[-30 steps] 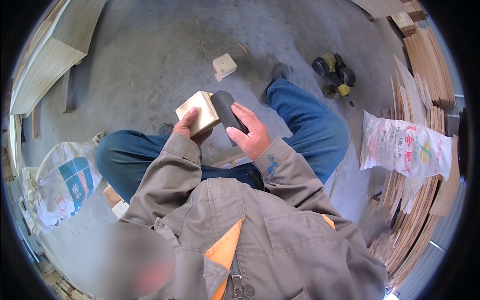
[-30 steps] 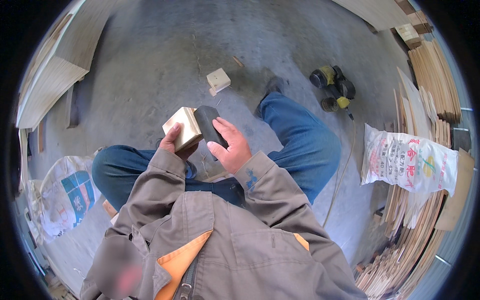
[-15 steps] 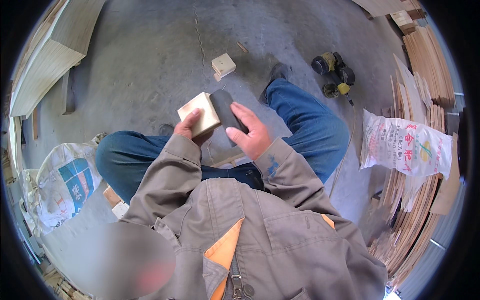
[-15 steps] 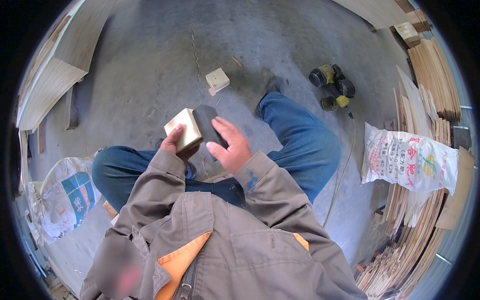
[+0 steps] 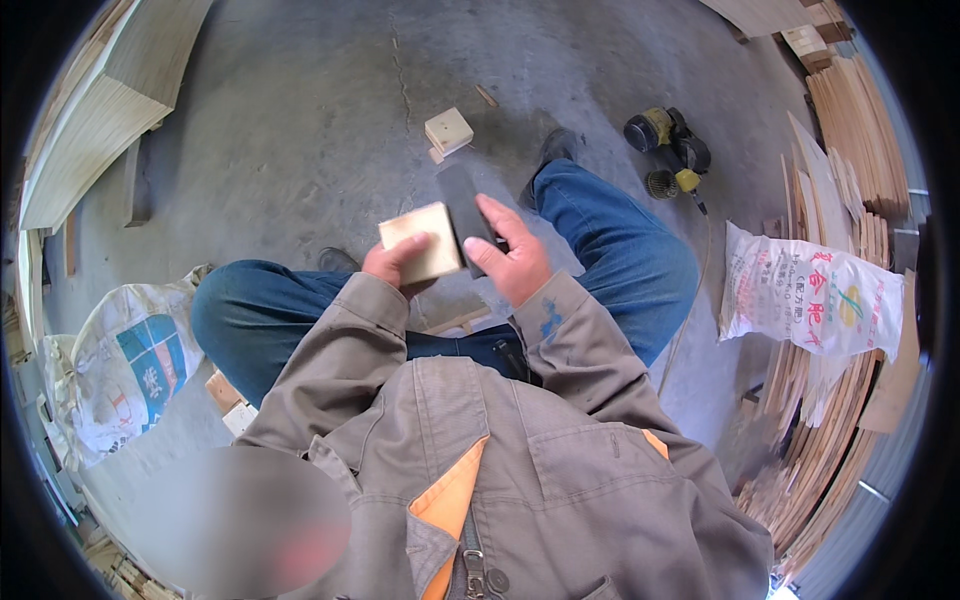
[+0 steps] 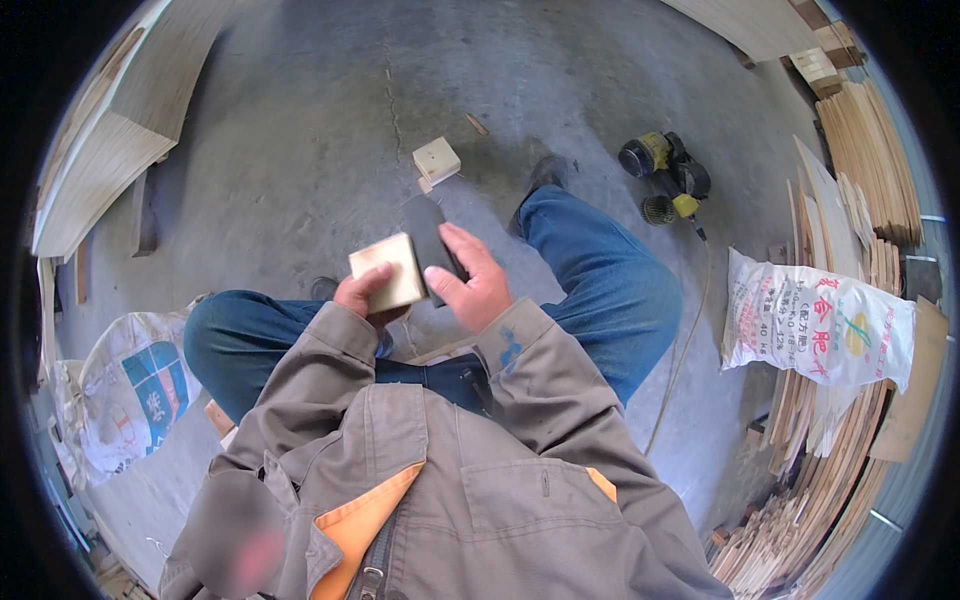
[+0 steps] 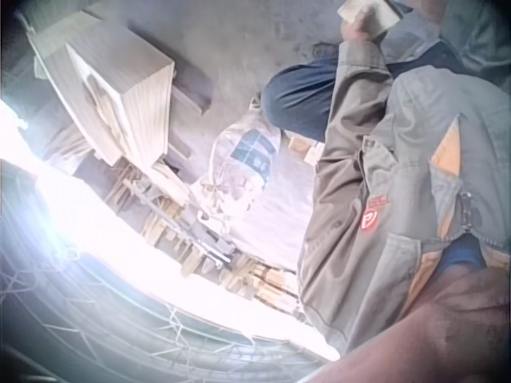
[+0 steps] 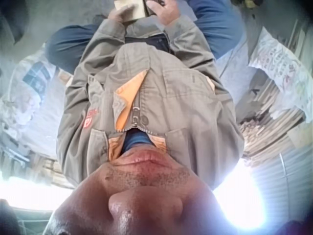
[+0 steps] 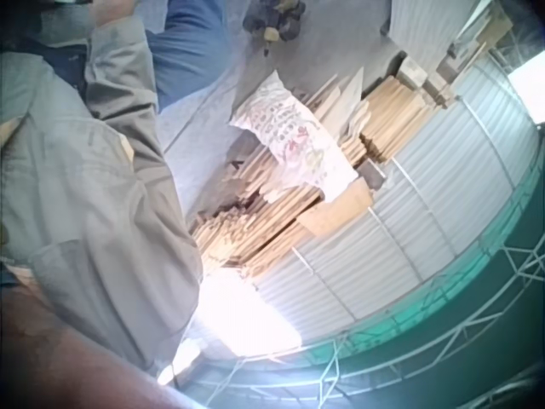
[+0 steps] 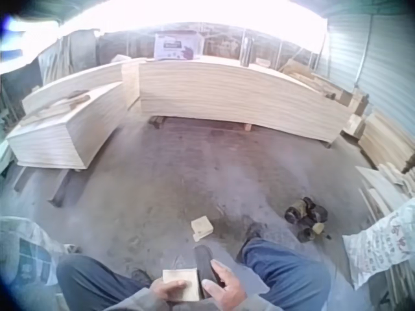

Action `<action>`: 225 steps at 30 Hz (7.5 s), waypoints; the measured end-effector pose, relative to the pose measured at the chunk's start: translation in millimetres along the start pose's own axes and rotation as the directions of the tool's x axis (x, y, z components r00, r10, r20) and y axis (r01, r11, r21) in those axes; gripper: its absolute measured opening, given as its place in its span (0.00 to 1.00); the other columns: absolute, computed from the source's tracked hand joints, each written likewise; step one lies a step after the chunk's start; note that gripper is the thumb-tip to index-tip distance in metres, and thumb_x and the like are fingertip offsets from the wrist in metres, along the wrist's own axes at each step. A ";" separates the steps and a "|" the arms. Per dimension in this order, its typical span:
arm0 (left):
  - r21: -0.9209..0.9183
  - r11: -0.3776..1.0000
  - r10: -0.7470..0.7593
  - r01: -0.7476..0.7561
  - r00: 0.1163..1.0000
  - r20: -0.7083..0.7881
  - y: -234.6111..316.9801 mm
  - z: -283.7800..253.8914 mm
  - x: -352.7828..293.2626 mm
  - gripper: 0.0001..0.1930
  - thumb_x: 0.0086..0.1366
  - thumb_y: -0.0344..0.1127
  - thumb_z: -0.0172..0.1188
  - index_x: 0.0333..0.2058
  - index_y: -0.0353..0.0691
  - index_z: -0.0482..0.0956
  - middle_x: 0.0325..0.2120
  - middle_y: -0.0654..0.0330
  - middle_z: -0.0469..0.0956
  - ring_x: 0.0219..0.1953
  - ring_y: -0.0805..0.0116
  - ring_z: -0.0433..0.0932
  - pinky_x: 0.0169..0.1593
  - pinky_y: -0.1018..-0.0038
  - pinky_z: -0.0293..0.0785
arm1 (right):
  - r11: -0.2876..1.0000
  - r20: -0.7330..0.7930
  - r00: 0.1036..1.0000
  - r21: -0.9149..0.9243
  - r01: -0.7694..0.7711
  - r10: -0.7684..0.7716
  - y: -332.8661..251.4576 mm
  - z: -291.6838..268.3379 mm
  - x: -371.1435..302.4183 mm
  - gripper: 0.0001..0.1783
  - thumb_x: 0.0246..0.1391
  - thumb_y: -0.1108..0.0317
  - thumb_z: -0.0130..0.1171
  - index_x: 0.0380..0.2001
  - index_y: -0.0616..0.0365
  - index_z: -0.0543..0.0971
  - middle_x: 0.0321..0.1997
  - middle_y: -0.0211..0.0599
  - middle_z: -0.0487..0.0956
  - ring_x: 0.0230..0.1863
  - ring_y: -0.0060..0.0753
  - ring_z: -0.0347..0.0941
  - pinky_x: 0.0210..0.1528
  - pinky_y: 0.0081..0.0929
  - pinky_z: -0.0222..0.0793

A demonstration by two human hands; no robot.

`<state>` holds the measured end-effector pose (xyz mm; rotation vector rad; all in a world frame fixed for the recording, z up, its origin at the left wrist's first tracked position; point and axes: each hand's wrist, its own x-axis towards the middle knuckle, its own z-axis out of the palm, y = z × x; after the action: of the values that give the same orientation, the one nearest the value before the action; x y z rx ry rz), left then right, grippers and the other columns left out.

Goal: The person sits on the floor and sands small wooden blocks using a sanding block. They repeatedly pick up blocks, sand their surfaces, and place them into a pile. The person also handles a large sack at the end.

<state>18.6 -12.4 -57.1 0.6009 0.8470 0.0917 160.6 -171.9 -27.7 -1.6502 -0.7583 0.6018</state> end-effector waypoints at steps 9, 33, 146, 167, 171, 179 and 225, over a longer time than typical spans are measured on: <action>-0.028 0.988 -0.156 0.154 0.983 -0.101 4.6 -7.7 5.6 0.32 0.61 0.52 0.70 0.59 0.43 0.75 0.46 0.55 0.84 0.46 0.52 0.83 0.48 0.55 0.80 | 0.994 0.034 0.994 -0.030 0.101 -0.100 -6.0 7.4 0.7 0.33 0.57 0.68 0.65 0.65 0.67 0.72 0.70 0.56 0.69 0.71 0.47 0.66 0.73 0.36 0.59; 0.083 0.995 -0.064 0.062 0.998 0.020 0.1 -0.1 0.7 0.29 0.59 0.46 0.72 0.57 0.43 0.77 0.44 0.58 0.85 0.42 0.57 0.85 0.43 0.58 0.82 | 0.997 -0.006 1.000 0.073 0.015 -0.014 8.2 -0.6 4.4 0.33 0.56 0.69 0.66 0.64 0.67 0.73 0.70 0.54 0.69 0.70 0.46 0.67 0.71 0.34 0.61; 0.686 0.581 0.380 -0.438 0.891 0.246 2.6 1.3 -1.1 0.50 0.37 0.35 0.82 0.61 0.33 0.67 0.51 0.52 0.78 0.55 0.59 0.77 0.60 0.66 0.74 | 0.856 0.113 0.973 0.463 -0.232 0.203 -25.4 -46.9 10.7 0.34 0.56 0.73 0.61 0.67 0.62 0.70 0.62 0.46 0.76 0.60 0.32 0.73 0.64 0.31 0.68; 0.616 0.666 0.305 -0.420 0.907 0.290 4.4 7.0 -7.2 0.51 0.36 0.33 0.82 0.62 0.33 0.67 0.52 0.51 0.77 0.56 0.59 0.76 0.62 0.67 0.72 | 0.992 0.245 0.963 0.029 -0.123 0.113 -5.1 -53.4 10.1 0.29 0.40 0.73 0.61 0.52 0.63 0.82 0.66 0.48 0.75 0.64 0.40 0.73 0.67 0.33 0.65; 0.613 0.661 0.261 -0.433 0.898 0.353 -1.3 4.3 -4.8 0.51 0.36 0.33 0.82 0.62 0.32 0.67 0.53 0.50 0.77 0.57 0.59 0.76 0.62 0.67 0.71 | 0.993 0.260 0.962 0.061 -0.104 0.085 -14.4 -40.7 13.4 0.28 0.40 0.75 0.61 0.51 0.63 0.82 0.65 0.51 0.76 0.64 0.43 0.74 0.67 0.33 0.66; 0.579 0.719 0.236 -0.385 0.919 0.317 2.0 6.3 -6.6 0.52 0.36 0.29 0.82 0.63 0.32 0.65 0.54 0.52 0.77 0.58 0.60 0.75 0.64 0.65 0.69 | 0.995 0.221 0.971 0.019 -0.099 0.093 -11.5 -47.5 13.7 0.28 0.39 0.75 0.60 0.50 0.64 0.83 0.65 0.51 0.77 0.64 0.43 0.74 0.67 0.33 0.66; 0.581 0.741 0.195 -0.337 0.936 0.295 9.0 17.5 -18.9 0.56 0.42 0.33 0.83 0.67 0.42 0.55 0.50 0.43 0.76 0.54 0.53 0.78 0.60 0.62 0.74 | 0.943 0.144 0.973 0.254 -0.214 0.182 5.4 -52.9 11.3 0.28 0.45 0.80 0.61 0.54 0.67 0.79 0.70 0.46 0.72 0.65 0.35 0.72 0.66 0.30 0.65</action>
<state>20.1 -18.9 -30.6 1.3464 0.5575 0.0008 207.9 -198.2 -22.1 -1.4577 -0.5689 0.9130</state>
